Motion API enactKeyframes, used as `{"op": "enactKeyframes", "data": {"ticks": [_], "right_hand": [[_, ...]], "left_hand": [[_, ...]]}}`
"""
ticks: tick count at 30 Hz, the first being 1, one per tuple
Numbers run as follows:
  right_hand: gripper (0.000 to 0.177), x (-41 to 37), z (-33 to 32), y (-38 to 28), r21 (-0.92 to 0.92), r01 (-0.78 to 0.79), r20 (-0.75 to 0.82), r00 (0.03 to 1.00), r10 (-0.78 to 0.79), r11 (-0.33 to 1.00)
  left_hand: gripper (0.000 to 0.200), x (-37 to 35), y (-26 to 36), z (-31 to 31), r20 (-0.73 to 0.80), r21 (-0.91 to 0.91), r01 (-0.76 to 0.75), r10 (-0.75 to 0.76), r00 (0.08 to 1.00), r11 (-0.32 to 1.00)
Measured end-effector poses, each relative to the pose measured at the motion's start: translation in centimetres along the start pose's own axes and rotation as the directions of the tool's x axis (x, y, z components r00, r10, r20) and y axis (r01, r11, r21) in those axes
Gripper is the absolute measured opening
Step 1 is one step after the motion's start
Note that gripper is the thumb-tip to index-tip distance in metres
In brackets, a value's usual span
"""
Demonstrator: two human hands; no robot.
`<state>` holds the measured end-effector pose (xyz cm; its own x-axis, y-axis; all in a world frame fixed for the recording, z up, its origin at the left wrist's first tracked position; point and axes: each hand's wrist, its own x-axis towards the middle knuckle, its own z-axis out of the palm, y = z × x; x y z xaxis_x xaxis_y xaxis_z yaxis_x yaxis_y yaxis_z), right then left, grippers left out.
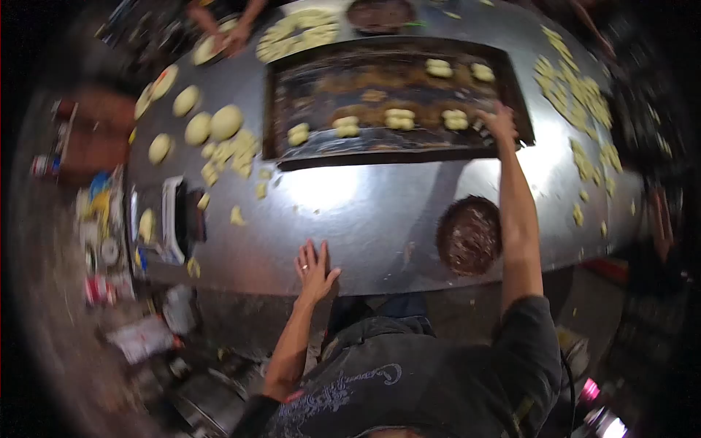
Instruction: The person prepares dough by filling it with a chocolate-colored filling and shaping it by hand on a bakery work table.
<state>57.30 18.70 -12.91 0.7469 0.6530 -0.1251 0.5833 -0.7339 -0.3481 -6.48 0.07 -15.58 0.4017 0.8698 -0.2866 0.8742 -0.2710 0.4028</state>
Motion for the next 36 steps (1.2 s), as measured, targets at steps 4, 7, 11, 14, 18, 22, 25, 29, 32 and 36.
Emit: {"op": "enactKeyframes", "data": {"ticks": [4, 7, 11, 14, 18, 22, 25, 29, 32, 36], "right_hand": [[0.067, -3.8, 1.5, -1.2, 0.394, 0.423, -0.181, 0.906, -0.382, 0.816], [0.041, -13.9, -1.0, -5.5, 0.508, 0.413, 0.067, 0.856, -0.513, 0.756], [0.026, -28.8, 6.1, -7.7, 0.774, 0.269, 0.191, 0.764, -0.616, 0.573], [0.033, -43.6, 4.1, -11.9, 0.671, 0.127, 0.539, 0.592, -0.599, 0.73], [0.039, -54.4, 4.2, -12.8, 0.635, 0.145, 0.719, 0.248, -0.649, 0.759], [0.039, -58.1, 3.8, -12.8, 0.586, 0.035, 0.735, 0.397, -0.549, 0.81], [0.037, -58.7, 4.3, -12.9, 0.582, -0.013, 0.661, 0.59, -0.464, 0.813], [0.037, -58.2, 4.7, -12.5, 0.595, -0.149, 0.597, 0.74, -0.31, 0.79], [0.037, -58.9, 4.6, -12.5, 0.59, -0.165, 0.596, 0.75, -0.287, 0.791], [0.037, -60.0, 4.9, -12.9, 0.584, -0.186, 0.618, 0.733, -0.285, 0.79]], "left_hand": [[0.063, 1.0, -1.0, -2.0, -0.169, -0.23, 0.011, -0.051, 0.984, 0.973], [0.05, 4.0, -5.4, -3.2, -0.412, -0.323, -0.052, -0.091, 0.907, 0.945], [0.039, 11.2, -13.7, -6.5, -0.657, -0.302, -0.069, -0.155, 0.738, 0.951], [0.04, 17.0, -18.0, -11.4, -0.644, -0.393, -0.013, -0.266, 0.718, 0.919], [0.046, 26.2, -22.8, -15.1, -0.599, -0.356, 0.014, -0.24, 0.764, 0.934], [0.068, 30.1, -18.8, -18.3, -0.438, -0.299, 0.331, -0.437, 0.786, 0.895], [0.083, 31.0, -16.3, -17.4, -0.267, -0.635, 0.531, -0.804, 0.531, 0.561], [0.093, 31.5, -19.7, -16.5, -0.111, -0.706, 0.565, -0.854, 0.509, 0.428], [0.043, 30.1, -20.6, -17.6, -0.173, -0.661, 0.495, -0.756, 0.631, 0.564], [0.04, 31.7, -19.7, -15.5, -0.421, -0.579, 0.276, -0.571, 0.705, 0.767]]}}
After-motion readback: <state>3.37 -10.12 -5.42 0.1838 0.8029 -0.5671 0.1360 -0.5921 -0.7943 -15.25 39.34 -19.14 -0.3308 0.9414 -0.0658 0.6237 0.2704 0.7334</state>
